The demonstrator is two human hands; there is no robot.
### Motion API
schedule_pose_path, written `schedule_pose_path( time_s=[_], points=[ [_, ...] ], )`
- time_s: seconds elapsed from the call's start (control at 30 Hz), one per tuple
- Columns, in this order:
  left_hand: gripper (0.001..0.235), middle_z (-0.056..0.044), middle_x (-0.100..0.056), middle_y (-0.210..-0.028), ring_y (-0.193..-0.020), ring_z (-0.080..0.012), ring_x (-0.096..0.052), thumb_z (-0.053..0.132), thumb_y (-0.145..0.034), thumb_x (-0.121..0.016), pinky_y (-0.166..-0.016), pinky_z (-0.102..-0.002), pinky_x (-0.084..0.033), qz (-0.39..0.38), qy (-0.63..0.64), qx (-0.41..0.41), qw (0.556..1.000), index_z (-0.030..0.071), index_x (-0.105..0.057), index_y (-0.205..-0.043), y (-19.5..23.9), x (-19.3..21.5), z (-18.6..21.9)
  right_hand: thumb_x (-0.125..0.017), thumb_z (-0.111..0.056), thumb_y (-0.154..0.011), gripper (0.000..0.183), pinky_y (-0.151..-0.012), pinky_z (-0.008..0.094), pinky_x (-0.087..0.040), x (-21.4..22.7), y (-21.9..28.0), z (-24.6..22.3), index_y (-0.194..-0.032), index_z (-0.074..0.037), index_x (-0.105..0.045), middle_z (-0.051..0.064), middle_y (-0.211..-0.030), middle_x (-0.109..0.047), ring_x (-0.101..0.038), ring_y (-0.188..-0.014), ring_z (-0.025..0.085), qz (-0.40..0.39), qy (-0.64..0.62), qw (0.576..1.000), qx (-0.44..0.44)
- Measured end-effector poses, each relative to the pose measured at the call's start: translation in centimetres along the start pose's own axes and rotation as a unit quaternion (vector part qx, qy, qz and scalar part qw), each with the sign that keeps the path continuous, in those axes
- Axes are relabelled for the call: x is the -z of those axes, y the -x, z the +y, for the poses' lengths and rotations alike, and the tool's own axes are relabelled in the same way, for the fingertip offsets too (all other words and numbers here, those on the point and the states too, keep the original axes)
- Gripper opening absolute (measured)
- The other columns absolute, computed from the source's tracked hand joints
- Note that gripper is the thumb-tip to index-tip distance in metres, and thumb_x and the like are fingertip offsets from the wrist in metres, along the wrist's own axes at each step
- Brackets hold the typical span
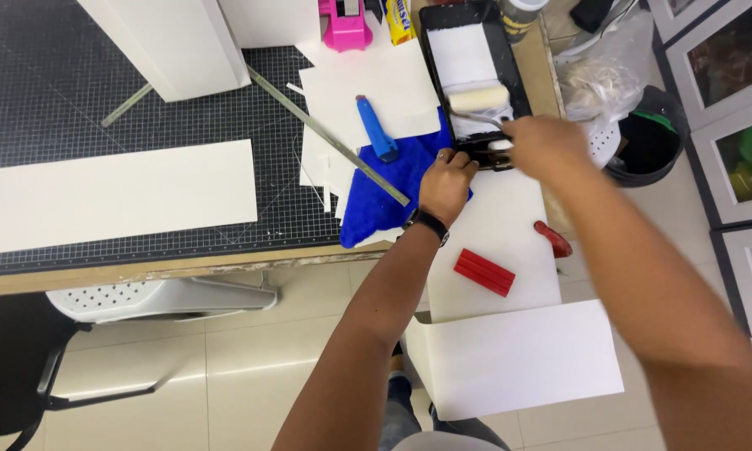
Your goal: Trimming excess white material from a box using a utility knife and smoothing it with a squeegee and roller.
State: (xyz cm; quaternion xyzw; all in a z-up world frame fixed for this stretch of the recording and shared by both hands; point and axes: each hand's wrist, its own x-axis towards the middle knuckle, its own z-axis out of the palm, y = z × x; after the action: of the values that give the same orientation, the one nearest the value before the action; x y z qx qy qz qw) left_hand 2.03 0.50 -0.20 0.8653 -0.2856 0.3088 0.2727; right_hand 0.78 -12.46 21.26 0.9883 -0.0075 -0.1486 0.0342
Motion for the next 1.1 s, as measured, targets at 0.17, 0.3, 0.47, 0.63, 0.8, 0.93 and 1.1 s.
schedule_pose_path(
  time_s=[0.17, 0.3, 0.47, 0.63, 0.8, 0.93, 1.1],
  points=[
    [0.018, 0.0, -0.066, -0.09, -0.101, -0.0269, -0.063, 0.008, -0.092, -0.066, -0.084, -0.031, -0.055, -0.007, -0.016, 0.003, 1.0, 0.021, -0.077, -0.097, 1.2, -1.8, -0.4, -0.06, -0.021, -0.097, 0.039, -0.09, 0.059, -0.056, 1.8, -1.1, 0.0, -0.133, -0.018, -0.074, 0.019, -0.118, -0.078, -0.071, -0.114, 0.039, -0.03, 0.032, 0.999, -0.011],
    [0.017, 0.001, -0.069, -0.096, -0.103, -0.0268, -0.064, 0.013, -0.092, -0.071, -0.094, -0.035, -0.053, -0.026, -0.039, -0.023, 0.999, 0.023, -0.078, -0.103, 1.5, -3.2, -1.1, -0.059, -0.022, -0.103, 0.047, -0.088, 0.056, -0.057, -2.6, -5.0, 1.8, -0.15, -0.025, -0.061, 0.018, -0.124, -0.072, -0.069, -0.112, 0.039, 0.045, -0.106, 0.993, -0.036],
    [0.036, -0.012, -0.057, -0.13, -0.122, -0.0419, -0.051, 0.015, -0.091, -0.069, -0.1, -0.054, -0.044, -0.082, -0.027, -0.015, 0.996, 0.007, -0.069, -0.126, 0.5, 2.3, 1.1, -0.059, -0.025, -0.102, 0.051, -0.078, 0.039, -0.047, 3.2, 3.4, 1.6, -0.152, -0.015, -0.052, 0.01, -0.117, -0.062, -0.057, -0.093, 0.027, 0.091, -0.329, 0.936, -0.087],
    [0.09, -0.019, -0.03, -0.169, -0.153, -0.0422, -0.039, 0.046, -0.091, -0.076, -0.128, -0.06, -0.026, -0.162, -0.028, 0.045, 0.985, 0.018, -0.029, -0.163, 4.6, 10.3, 12.3, -0.057, -0.011, -0.11, 0.044, -0.04, 0.031, -0.044, 3.0, 14.0, 5.2, -0.153, -0.004, -0.049, 0.011, -0.081, -0.06, -0.048, -0.049, 0.017, 0.171, -0.516, 0.837, -0.052],
    [0.136, -0.033, -0.01, -0.169, -0.155, -0.0602, -0.005, 0.07, -0.063, -0.078, -0.125, -0.069, -0.007, -0.338, 0.187, -0.014, 0.922, 0.011, -0.011, -0.166, 17.7, 16.7, 25.8, -0.054, -0.01, -0.116, 0.047, -0.049, 0.034, -0.044, 0.0, 27.3, 8.6, -0.159, 0.004, -0.041, 0.017, -0.094, -0.059, -0.054, -0.054, 0.023, 0.227, -0.513, 0.827, -0.021],
    [0.119, -0.032, -0.014, -0.168, -0.157, -0.0526, -0.012, 0.011, -0.059, -0.077, -0.129, -0.059, -0.014, -0.348, 0.054, -0.032, 0.935, 0.007, -0.02, -0.164, 22.0, 15.4, 28.2, -0.06, -0.008, -0.113, 0.05, -0.055, 0.031, -0.044, -3.5, 36.0, 11.7, -0.16, 0.007, -0.051, 0.012, -0.084, -0.058, -0.051, -0.054, 0.019, 0.216, -0.436, 0.87, -0.082],
    [0.087, -0.02, -0.006, -0.173, -0.161, -0.04, -0.003, 0.021, -0.1, -0.062, -0.131, -0.055, -0.006, -0.326, 0.105, 0.02, 0.939, 0.008, -0.007, -0.166, 23.3, 14.9, 28.5, -0.064, -0.02, -0.107, 0.058, -0.07, 0.03, -0.048, -8.8, 44.4, 14.7, -0.164, -0.014, -0.056, 0.009, -0.069, -0.057, -0.052, -0.056, 0.016, 0.167, -0.412, 0.871, -0.207]
  ],
)
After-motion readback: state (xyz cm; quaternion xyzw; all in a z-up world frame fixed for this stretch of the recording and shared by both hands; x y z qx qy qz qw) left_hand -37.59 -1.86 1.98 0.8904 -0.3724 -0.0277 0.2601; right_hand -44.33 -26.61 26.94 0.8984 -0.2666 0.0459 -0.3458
